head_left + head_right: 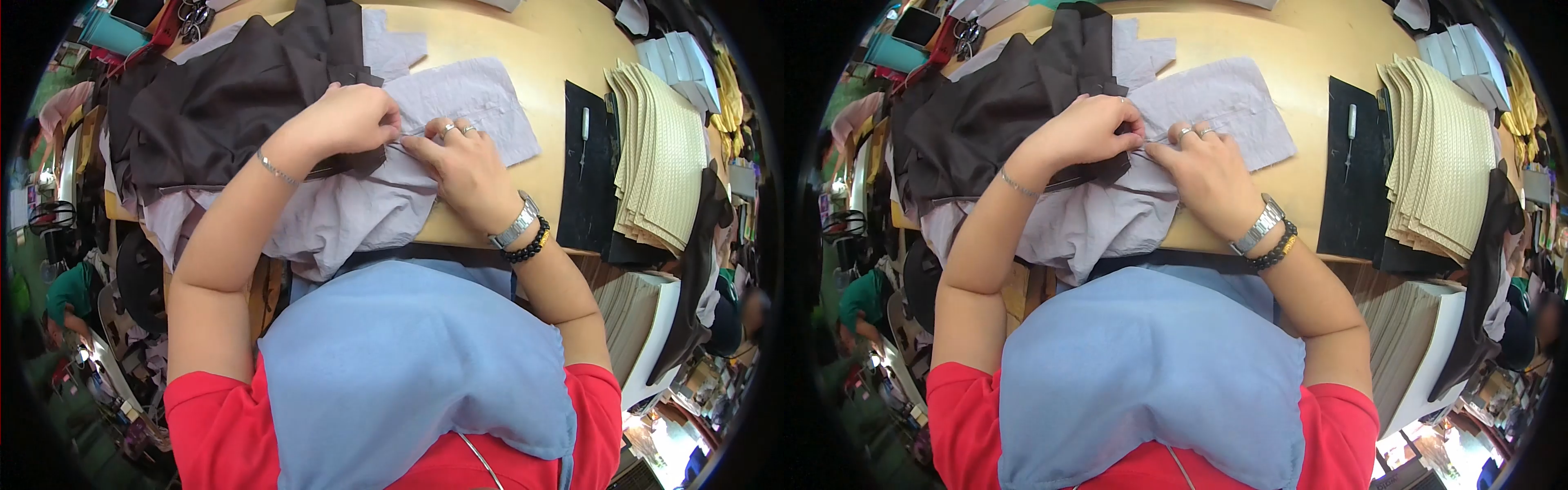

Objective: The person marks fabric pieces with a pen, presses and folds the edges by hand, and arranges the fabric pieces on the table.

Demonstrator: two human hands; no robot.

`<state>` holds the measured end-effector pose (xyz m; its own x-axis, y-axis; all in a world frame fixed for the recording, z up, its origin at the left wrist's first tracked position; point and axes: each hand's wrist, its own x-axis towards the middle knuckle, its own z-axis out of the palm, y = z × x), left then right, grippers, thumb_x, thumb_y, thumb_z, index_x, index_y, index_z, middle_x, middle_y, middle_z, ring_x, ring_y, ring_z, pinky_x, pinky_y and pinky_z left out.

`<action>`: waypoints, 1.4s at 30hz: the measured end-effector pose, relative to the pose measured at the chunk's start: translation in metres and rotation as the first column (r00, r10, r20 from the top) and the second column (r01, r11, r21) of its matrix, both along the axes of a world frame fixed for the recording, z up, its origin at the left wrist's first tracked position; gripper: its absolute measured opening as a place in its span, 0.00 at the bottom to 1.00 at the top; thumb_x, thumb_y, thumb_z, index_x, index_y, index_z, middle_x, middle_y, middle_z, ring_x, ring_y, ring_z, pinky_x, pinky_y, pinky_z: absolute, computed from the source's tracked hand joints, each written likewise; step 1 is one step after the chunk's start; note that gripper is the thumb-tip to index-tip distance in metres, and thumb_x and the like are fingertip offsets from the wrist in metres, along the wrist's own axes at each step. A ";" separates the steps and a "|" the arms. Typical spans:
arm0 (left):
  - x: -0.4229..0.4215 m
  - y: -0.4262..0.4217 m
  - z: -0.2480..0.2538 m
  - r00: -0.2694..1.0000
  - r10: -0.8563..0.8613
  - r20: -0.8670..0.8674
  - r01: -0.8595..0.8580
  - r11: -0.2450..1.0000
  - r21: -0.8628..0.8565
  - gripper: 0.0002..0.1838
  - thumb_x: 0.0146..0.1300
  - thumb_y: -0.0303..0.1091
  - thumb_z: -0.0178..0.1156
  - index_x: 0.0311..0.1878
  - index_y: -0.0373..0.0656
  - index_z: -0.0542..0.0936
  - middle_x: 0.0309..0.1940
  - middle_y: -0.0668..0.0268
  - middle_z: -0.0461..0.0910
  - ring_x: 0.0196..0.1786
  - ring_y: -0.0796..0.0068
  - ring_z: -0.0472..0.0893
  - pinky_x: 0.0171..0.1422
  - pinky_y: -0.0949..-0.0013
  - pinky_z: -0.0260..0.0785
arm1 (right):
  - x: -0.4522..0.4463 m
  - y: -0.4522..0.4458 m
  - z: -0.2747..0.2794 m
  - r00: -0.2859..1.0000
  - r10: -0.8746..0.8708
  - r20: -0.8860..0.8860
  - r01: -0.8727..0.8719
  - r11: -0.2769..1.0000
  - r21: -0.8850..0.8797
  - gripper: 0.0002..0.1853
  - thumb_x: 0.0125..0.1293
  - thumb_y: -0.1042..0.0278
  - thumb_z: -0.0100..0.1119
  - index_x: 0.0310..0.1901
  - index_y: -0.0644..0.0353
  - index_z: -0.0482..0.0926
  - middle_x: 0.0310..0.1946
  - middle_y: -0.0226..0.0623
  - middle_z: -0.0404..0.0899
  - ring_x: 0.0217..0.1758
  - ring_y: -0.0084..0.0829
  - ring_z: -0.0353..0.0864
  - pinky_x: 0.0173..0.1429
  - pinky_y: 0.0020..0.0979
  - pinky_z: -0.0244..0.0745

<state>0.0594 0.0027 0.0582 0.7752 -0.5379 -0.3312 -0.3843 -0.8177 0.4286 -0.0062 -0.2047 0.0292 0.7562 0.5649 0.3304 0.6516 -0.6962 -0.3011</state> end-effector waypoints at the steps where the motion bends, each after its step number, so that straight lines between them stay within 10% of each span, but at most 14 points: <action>1: 0.006 0.000 0.002 0.998 -0.005 -0.060 0.005 1.000 -0.007 0.09 0.59 0.36 0.65 0.37 0.41 0.84 0.35 0.59 0.85 0.41 0.58 0.83 0.55 0.53 0.71 | 0.002 0.003 0.002 1.000 -0.005 -0.022 0.005 1.000 0.005 0.09 0.62 0.66 0.61 0.44 0.50 0.84 0.39 0.31 0.79 0.44 0.34 0.79 0.45 0.37 0.72; 3: 0.017 -0.001 0.003 0.991 -0.057 -0.124 0.055 0.998 -0.020 0.11 0.58 0.37 0.66 0.36 0.38 0.85 0.30 0.55 0.85 0.36 0.56 0.84 0.43 0.62 0.75 | 0.008 0.010 -0.008 1.000 -0.012 0.009 0.012 0.998 0.054 0.06 0.61 0.63 0.64 0.39 0.52 0.84 0.36 0.30 0.79 0.41 0.35 0.79 0.43 0.37 0.72; 13: 0.024 -0.005 0.007 0.977 -0.093 -0.190 0.098 0.995 0.016 0.13 0.61 0.38 0.65 0.38 0.36 0.85 0.34 0.53 0.86 0.39 0.56 0.85 0.47 0.60 0.75 | 0.018 0.022 -0.019 0.982 -0.029 -0.184 0.085 0.948 0.306 0.04 0.57 0.71 0.70 0.34 0.58 0.86 0.30 0.36 0.81 0.31 0.39 0.79 0.37 0.38 0.76; 25: 0.004 0.005 -0.017 0.996 -0.079 0.040 0.081 0.995 -0.050 0.09 0.63 0.32 0.61 0.42 0.39 0.83 0.41 0.54 0.84 0.47 0.51 0.82 0.53 0.56 0.73 | 0.030 0.023 -0.028 0.969 0.242 0.055 -0.248 0.943 0.222 0.06 0.55 0.74 0.68 0.33 0.61 0.80 0.36 0.39 0.80 0.37 0.40 0.81 0.41 0.39 0.78; 34: 0.000 0.012 -0.016 1.000 -0.020 -0.007 0.020 0.995 -0.096 0.09 0.65 0.37 0.61 0.42 0.44 0.84 0.47 0.63 0.83 0.55 0.59 0.80 0.67 0.41 0.61 | 0.016 0.035 -0.024 0.966 0.006 -0.258 0.099 0.915 0.391 0.07 0.55 0.68 0.68 0.27 0.60 0.79 0.28 0.42 0.79 0.34 0.44 0.79 0.40 0.42 0.76; 42: -0.009 0.007 -0.017 0.991 -0.028 0.133 0.035 0.998 -0.046 0.10 0.68 0.38 0.57 0.42 0.45 0.84 0.47 0.60 0.83 0.56 0.57 0.81 0.67 0.30 0.60 | 0.023 0.034 -0.035 0.992 0.109 0.069 -0.125 0.951 0.283 0.07 0.54 0.74 0.66 0.33 0.60 0.76 0.28 0.39 0.76 0.33 0.42 0.77 0.41 0.40 0.75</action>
